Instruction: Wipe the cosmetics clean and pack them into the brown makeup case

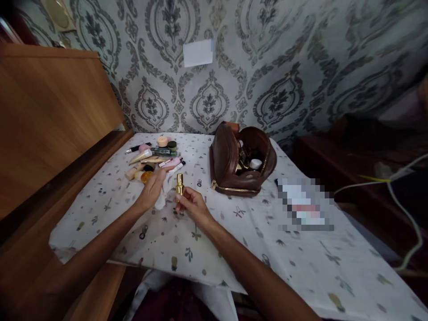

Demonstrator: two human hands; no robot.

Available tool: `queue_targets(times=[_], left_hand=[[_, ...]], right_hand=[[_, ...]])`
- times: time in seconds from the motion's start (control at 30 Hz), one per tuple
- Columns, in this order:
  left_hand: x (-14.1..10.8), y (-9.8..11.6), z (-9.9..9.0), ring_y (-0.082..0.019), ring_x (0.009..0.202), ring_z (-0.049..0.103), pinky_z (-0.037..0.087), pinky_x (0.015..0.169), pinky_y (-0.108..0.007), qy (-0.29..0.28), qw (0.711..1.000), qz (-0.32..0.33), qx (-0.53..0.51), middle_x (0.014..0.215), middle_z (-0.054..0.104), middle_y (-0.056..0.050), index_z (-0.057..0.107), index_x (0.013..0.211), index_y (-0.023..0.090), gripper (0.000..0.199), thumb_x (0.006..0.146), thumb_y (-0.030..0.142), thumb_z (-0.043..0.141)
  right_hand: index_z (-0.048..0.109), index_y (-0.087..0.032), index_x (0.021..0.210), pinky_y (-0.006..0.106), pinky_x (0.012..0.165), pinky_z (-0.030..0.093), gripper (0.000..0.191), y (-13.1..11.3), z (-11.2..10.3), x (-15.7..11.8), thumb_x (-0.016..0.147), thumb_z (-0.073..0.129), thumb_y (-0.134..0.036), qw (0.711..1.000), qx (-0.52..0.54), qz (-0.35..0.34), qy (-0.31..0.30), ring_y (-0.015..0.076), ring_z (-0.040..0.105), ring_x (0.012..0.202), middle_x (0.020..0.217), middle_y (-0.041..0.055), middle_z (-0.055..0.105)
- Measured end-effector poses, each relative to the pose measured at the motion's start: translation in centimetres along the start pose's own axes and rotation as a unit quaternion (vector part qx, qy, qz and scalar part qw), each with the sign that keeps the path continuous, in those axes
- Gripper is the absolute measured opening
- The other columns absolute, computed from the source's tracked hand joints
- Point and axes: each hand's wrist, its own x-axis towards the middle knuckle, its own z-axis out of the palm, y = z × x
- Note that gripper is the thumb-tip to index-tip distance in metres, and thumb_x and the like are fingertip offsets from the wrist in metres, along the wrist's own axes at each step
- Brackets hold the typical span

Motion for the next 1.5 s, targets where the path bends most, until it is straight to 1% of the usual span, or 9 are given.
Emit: queue_targets(times=[0.2, 0.37, 0.5, 0.63, 0.8, 0.9, 1.2, 1.33, 1.5], left_hand=[[1.5, 0.1, 1.1, -0.023, 0.093, 0.062, 0.047, 0.088, -0.035, -0.106, 0.990, 0.056, 0.072, 0.095, 0.067, -0.010, 0.073, 0.095, 0.016, 0.039, 0.097, 0.037, 0.041], [1.8, -1.5, 2.6, -0.016, 0.062, 0.058, 0.044, 0.058, -0.026, -0.076, 0.990, -0.090, -0.083, 0.066, 0.062, -0.001, 0.070, 0.090, 0.016, 0.037, 0.090, 0.048, 0.050], [1.6, -2.4, 2.8, -0.011, 0.047, 0.053, 0.040, 0.047, -0.021, -0.044, 0.937, -0.205, -0.280, 0.061, 0.062, 0.002, 0.062, 0.095, 0.018, 0.035, 0.080, 0.050, 0.063], [1.4, -2.4, 2.9, -0.011, 0.051, 0.057, 0.044, 0.048, -0.021, -0.008, 0.902, -0.243, -0.357, 0.066, 0.064, 0.002, 0.058, 0.093, 0.020, 0.034, 0.074, 0.045, 0.070], [1.1, -2.1, 3.8, -0.009, 0.055, 0.058, 0.046, 0.052, -0.020, 0.022, 0.901, -0.224, -0.370, 0.069, 0.063, 0.001, 0.056, 0.078, 0.018, 0.033, 0.079, 0.050, 0.066], [0.7, -2.3, 4.4, -0.010, 0.053, 0.056, 0.044, 0.047, -0.021, 0.025, 0.902, -0.232, -0.364, 0.071, 0.064, -0.001, 0.063, 0.087, 0.017, 0.039, 0.081, 0.056, 0.062], [0.2, -3.0, 4.4, -0.012, 0.063, 0.056, 0.044, 0.049, -0.020, -0.070, 0.956, -0.157, -0.237, 0.085, 0.065, -0.002, 0.063, 0.117, 0.020, 0.045, 0.086, 0.053, 0.061], [0.1, -2.1, 3.8, -0.014, 0.072, 0.059, 0.049, 0.056, -0.022, -0.130, 0.947, -0.152, -0.252, 0.101, 0.062, -0.004, 0.053, 0.127, 0.021, 0.055, 0.081, 0.046, 0.068], [0.3, -2.0, 3.5, -0.015, 0.080, 0.058, 0.050, 0.068, -0.023, -0.119, 0.956, -0.126, -0.237, 0.099, 0.058, -0.002, 0.045, 0.135, 0.021, 0.071, 0.073, 0.039, 0.075]], right_hand=[[0.050, -0.019, 0.072, 0.024, 0.053, 0.033, 0.041, -0.9, -0.7, -0.2, 0.079, 0.067, -0.056, 0.985, -0.153, -0.075, -0.023, 0.0098, 0.040, 0.056, 0.063, -0.0049, 0.042], [0.054, -0.018, 0.079, 0.025, 0.058, 0.029, 0.036, -0.5, -1.4, -0.3, 0.084, 0.061, -0.053, 0.966, -0.239, -0.097, -0.015, 0.0112, 0.037, 0.063, 0.066, -0.0036, 0.041], [0.059, -0.016, 0.091, 0.024, 0.057, 0.028, 0.034, -0.2, -1.5, -0.3, 0.085, 0.061, -0.050, 0.966, -0.244, -0.086, -0.015, 0.0104, 0.035, 0.064, 0.069, -0.0035, 0.041], [0.061, -0.017, 0.094, 0.022, 0.057, 0.032, 0.037, 0.1, -1.5, -0.1, 0.083, 0.065, -0.052, 0.976, -0.205, -0.070, -0.026, 0.0103, 0.040, 0.065, 0.071, -0.0030, 0.046], [0.050, -0.023, 0.102, 0.023, 0.059, 0.044, 0.049, 0.4, -1.4, 0.4, 0.074, 0.074, -0.055, 0.998, -0.060, -0.016, -0.013, 0.0099, 0.052, 0.061, 0.076, -0.0044, 0.058], [0.045, -0.023, 0.095, 0.023, 0.055, 0.043, 0.051, 0.3, -1.2, 0.5, 0.072, 0.075, -0.056, 1.000, -0.021, -0.010, -0.012, 0.0103, 0.056, 0.056, 0.071, -0.0053, 0.061], [0.055, -0.022, 0.090, 0.024, 0.056, 0.044, 0.042, 0.1, -1.1, 0.6, 0.070, 0.078, -0.051, 0.997, 0.054, -0.034, 0.046, 0.0105, 0.053, 0.062, 0.078, -0.0032, 0.059], [0.061, -0.022, 0.091, 0.024, 0.056, 0.043, 0.041, 0.0, -1.3, 0.7, 0.067, 0.081, -0.048, 0.993, 0.092, -0.021, 0.065, 0.0101, 0.050, 0.061, 0.077, -0.0029, 0.057], [0.065, -0.019, 0.082, 0.022, 0.052, 0.038, 0.039, -0.6, -1.6, 0.5, 0.067, 0.081, -0.050, 0.991, 0.127, 0.019, 0.024, 0.0081, 0.047, 0.054, 0.066, -0.0026, 0.056]])
